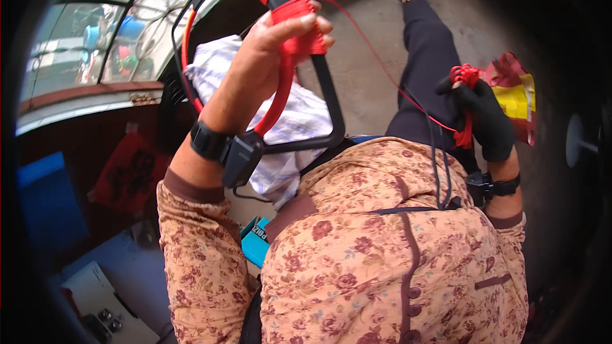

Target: Wrapping a square plastic frame with red cord to create a woven furniture component.

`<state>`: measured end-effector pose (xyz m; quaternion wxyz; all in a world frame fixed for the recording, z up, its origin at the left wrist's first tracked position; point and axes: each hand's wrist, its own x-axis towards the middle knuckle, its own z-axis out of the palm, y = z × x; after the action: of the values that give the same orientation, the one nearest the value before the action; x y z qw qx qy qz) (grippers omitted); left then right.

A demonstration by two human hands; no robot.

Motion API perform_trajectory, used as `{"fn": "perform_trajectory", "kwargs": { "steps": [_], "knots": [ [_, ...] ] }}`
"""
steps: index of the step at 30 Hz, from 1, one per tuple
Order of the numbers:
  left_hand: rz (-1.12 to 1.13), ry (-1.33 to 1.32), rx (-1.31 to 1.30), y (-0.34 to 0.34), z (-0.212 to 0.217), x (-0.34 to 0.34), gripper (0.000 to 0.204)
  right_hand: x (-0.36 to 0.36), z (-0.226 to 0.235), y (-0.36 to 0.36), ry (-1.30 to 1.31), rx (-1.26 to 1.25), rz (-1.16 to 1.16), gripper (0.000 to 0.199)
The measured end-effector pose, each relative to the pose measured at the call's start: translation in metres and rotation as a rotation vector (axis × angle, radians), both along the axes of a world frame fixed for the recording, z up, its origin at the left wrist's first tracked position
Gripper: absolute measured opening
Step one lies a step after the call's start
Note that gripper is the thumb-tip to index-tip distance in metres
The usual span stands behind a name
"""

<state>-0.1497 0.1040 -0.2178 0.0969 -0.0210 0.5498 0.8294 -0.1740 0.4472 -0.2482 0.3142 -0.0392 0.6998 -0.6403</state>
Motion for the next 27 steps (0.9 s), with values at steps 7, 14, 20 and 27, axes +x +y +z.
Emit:
{"fn": "perform_trajectory", "kwargs": {
  "steps": [7,14,20,27],
  "knots": [
    [0.09,-0.248,-0.067,0.062,-0.011,0.016,0.037,-0.009,0.013,0.036,-0.005,-0.173,-0.345,0.031],
    [0.133,-0.238,0.094,0.075,-0.018,0.03,0.041,-0.039,-0.049,0.138,-0.265,-0.644,-0.612,0.028],
    [0.191,-0.289,0.191,0.068,-0.021,0.044,0.046,-0.068,-0.097,0.312,0.646,0.96,-0.334,0.024],
    [0.137,-0.267,0.157,0.065,-0.015,0.036,0.033,-0.096,-0.109,0.297,0.656,0.738,-0.691,0.019]
  ]
}}
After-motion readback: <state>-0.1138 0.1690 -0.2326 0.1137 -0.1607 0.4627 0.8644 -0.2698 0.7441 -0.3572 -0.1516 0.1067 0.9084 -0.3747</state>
